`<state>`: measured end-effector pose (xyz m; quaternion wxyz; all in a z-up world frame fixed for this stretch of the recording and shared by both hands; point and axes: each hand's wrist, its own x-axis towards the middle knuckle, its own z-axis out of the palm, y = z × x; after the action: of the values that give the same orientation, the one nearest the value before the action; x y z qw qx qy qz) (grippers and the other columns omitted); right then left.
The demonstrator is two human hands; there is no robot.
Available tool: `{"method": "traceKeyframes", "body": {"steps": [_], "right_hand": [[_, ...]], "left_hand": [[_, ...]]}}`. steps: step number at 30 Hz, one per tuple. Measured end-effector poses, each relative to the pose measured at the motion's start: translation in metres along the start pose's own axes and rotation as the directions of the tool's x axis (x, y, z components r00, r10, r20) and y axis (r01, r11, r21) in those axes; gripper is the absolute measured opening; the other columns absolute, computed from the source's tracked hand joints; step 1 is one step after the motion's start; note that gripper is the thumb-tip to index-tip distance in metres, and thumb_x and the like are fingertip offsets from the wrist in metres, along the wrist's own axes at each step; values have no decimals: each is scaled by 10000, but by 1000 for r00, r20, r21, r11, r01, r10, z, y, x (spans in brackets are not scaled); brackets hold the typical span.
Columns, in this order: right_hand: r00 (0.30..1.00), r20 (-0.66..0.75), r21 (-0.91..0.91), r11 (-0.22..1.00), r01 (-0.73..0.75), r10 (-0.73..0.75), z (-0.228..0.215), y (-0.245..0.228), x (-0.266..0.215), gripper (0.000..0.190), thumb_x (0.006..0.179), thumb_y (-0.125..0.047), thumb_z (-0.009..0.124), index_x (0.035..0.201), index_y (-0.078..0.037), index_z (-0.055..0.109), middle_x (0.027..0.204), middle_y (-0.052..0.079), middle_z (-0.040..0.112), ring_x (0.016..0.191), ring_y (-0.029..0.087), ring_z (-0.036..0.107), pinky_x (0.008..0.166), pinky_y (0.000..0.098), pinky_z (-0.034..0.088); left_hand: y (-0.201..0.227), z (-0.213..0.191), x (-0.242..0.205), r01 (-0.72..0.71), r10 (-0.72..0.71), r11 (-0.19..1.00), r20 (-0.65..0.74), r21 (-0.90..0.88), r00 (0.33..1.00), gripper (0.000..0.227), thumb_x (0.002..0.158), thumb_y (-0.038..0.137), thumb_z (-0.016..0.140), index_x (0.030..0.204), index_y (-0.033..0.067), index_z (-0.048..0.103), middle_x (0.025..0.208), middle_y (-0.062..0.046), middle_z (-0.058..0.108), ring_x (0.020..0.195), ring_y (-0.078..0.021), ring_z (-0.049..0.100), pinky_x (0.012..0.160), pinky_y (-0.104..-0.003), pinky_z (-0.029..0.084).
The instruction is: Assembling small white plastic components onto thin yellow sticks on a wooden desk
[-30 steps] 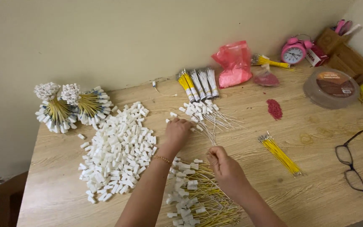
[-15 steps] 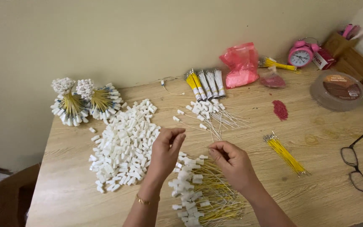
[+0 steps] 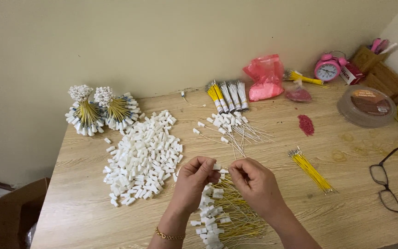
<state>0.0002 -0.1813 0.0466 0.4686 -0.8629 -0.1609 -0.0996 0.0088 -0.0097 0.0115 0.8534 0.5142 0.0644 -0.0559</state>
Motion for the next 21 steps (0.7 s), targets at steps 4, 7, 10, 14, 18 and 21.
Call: {"method": "traceKeyframes", "body": {"steps": [4,7,10,14,18,21], "right_hand": [[996,-28,-43,995,85,-86,3,8,1,63,848,-178,639,830,-131,678,718,-17,670,644,116,611,617,273,467],[1000,10,34,999,-13,13,-2,-3,0,55,839,-162,655,837,-129,699,727,-24,669,641,91,601,585,251,468],[999,30,35,999,-20,19,-4,-4,0,67,853,-186,650,839,-133,688,722,-20,660,631,93,601,552,256,476],[999,13,38,998,-47,47,-5,-5,0,84,857,-186,632,816,-133,683,714,-29,647,647,100,586,583,263,458],[1000,14,31,999,-23,22,-4,-2,0,53,841,-171,653,836,-135,691,713,-23,652,621,102,583,566,264,453],[997,38,46,997,-65,64,-4,-1,0,58,840,-175,657,836,-134,698,729,-25,664,635,99,592,563,261,462]], "left_hand": [[-16,-7,7,51,-51,995,-6,-81,999,131,881,165,676,854,44,634,700,-105,661,619,-187,651,607,-311,535],[-6,-4,3,94,-94,987,9,-128,996,124,887,138,673,878,16,652,685,-117,655,621,-199,641,611,-314,532],[6,1,-3,142,-141,979,18,-147,990,125,896,125,652,910,1,655,765,-133,662,664,-219,628,638,-330,543],[-8,-3,4,133,-134,975,11,-180,991,152,891,163,663,906,13,643,750,-126,656,632,-207,635,613,-318,540],[-8,-1,2,117,-107,975,63,-188,992,148,904,155,648,914,7,655,720,-110,649,614,-192,633,586,-310,529],[-7,-1,-1,120,-107,977,85,-179,991,152,903,147,647,928,-1,666,729,-123,664,622,-201,637,602,-327,544]]}}
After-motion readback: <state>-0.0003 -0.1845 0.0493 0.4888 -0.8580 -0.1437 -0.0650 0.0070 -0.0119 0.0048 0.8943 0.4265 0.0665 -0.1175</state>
